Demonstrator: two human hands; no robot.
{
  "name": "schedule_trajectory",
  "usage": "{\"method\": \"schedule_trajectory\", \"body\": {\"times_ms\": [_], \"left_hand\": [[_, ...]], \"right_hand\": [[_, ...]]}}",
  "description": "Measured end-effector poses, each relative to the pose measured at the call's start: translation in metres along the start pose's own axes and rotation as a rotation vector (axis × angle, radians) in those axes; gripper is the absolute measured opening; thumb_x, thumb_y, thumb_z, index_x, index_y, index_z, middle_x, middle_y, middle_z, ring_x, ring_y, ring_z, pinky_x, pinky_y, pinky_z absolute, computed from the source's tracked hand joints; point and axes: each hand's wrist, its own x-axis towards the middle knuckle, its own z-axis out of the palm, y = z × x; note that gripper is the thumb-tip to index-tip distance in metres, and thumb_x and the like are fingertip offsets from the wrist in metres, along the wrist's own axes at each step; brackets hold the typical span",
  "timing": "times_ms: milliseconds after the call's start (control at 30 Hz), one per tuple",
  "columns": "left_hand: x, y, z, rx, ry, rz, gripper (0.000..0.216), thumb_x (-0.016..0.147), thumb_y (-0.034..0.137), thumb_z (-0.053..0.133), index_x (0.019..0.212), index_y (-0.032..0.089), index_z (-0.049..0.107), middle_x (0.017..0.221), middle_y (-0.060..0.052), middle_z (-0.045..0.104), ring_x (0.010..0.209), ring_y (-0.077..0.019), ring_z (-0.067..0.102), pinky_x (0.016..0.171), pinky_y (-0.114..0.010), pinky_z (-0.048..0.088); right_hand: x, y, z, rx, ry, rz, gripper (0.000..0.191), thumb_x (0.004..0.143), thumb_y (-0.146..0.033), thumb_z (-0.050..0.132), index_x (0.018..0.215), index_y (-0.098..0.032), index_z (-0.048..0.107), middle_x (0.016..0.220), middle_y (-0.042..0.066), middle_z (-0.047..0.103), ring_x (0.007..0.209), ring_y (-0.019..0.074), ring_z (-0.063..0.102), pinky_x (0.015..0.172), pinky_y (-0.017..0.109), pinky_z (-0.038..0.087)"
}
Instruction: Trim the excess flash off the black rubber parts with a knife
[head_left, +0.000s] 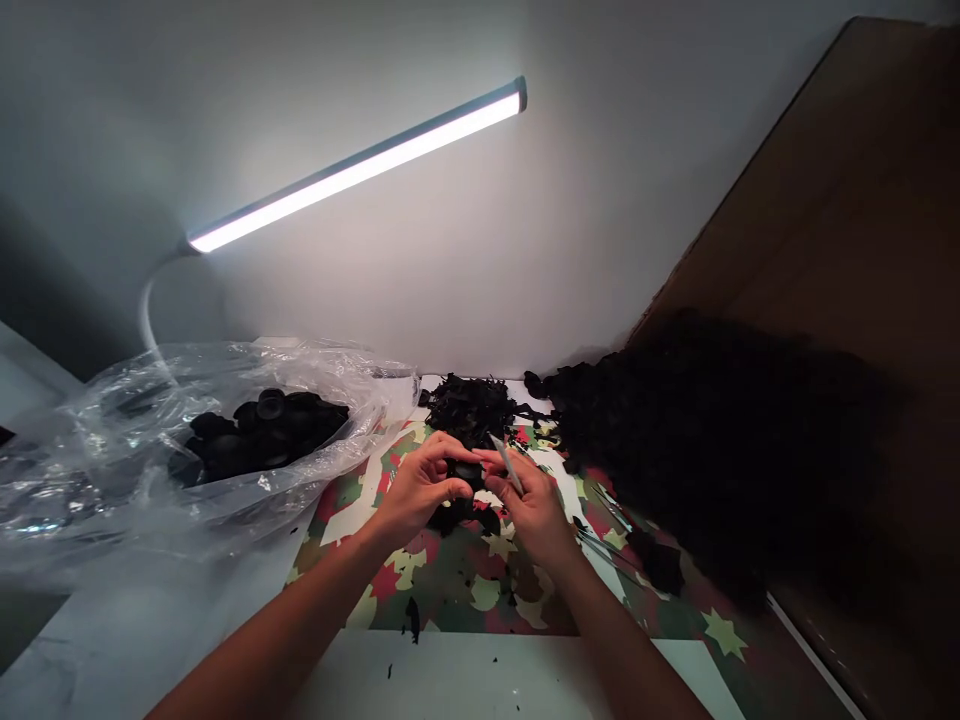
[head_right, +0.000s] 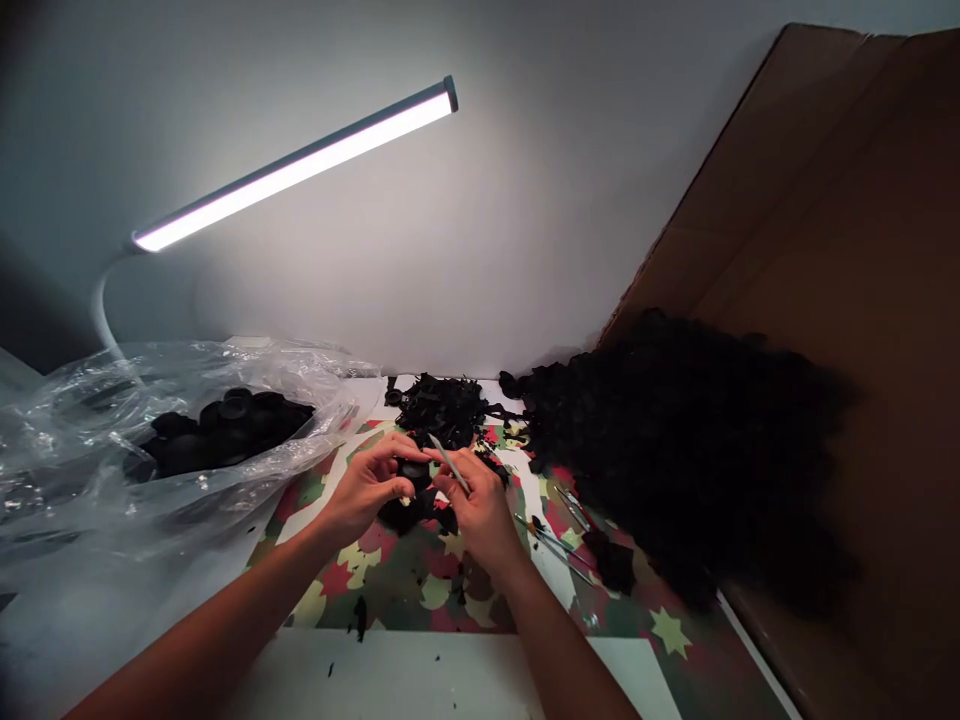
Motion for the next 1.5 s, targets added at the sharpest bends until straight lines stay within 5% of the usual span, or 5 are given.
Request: {"method": "schedule_trajectory", "body": {"times_ms": [367, 567, 900, 1133, 1500], "left_hand": [[-0.015, 0.005, 0.018, 0.077, 0.203, -0.043, 0.032, 0.089, 0.033, 0.07, 0.119, 0.024, 0.075, 0.114, -0.008, 0.073, 0.106, -0.0246, 0.066, 0.091, -0.032, 0.05], [-0.012, -0.002, 0.012, -0.037, 0.243, -0.171, 0.05, 0.07, 0.029, 0.087, 0.118, 0.022, 0.075, 0.113, -0.009, 0.075, 0.104, -0.0249, 0.067, 0.087, -0.031, 0.051], [-0.012, 0.006, 0.0, 0.042, 0.02, -0.206, 0.032, 0.071, 0.032, 0.085, 0.1, 0.019, 0.079, 0.086, -0.005, 0.072, 0.078, -0.019, 0.064, 0.07, -0.027, 0.05], [-0.017, -0.004, 0.014, -0.161, 0.205, -0.095, 0.033, 0.075, 0.041, 0.083, 0.099, 0.019, 0.079, 0.095, -0.008, 0.074, 0.085, -0.0218, 0.066, 0.074, -0.028, 0.051], [-0.013, 0.004, 0.01, -0.099, 0.239, -0.148, 0.027, 0.067, 0.028, 0.088, 0.091, 0.019, 0.081, 0.076, -0.004, 0.074, 0.067, -0.0156, 0.062, 0.062, -0.024, 0.049]], "right_hand": [[-0.011, -0.007, 0.023, -0.004, 0.237, 0.123, 0.02, 0.088, -0.035, 0.07, 0.103, -0.021, 0.068, 0.091, 0.005, 0.073, 0.073, 0.0199, 0.064, 0.067, 0.031, 0.052], [-0.015, -0.013, 0.02, -0.002, 0.008, -0.027, 0.024, 0.102, -0.032, 0.046, 0.103, -0.023, 0.068, 0.096, 0.005, 0.075, 0.083, 0.0197, 0.069, 0.075, 0.03, 0.051], [-0.002, -0.003, 0.024, 0.367, 0.119, 0.324, 0.031, 0.08, -0.048, 0.074, 0.087, -0.021, 0.061, 0.074, -0.001, 0.062, 0.064, 0.0154, 0.059, 0.055, 0.027, 0.048], [-0.006, -0.006, 0.038, 0.714, 0.156, 0.459, 0.04, 0.07, -0.04, 0.085, 0.095, -0.022, 0.058, 0.069, -0.003, 0.062, 0.058, 0.0125, 0.056, 0.053, 0.024, 0.044], [0.002, -0.005, 0.014, 0.073, -0.084, 0.082, 0.062, 0.087, -0.081, 0.042, 0.095, -0.022, 0.055, 0.065, -0.004, 0.054, 0.057, 0.0146, 0.051, 0.053, 0.026, 0.037]]}}
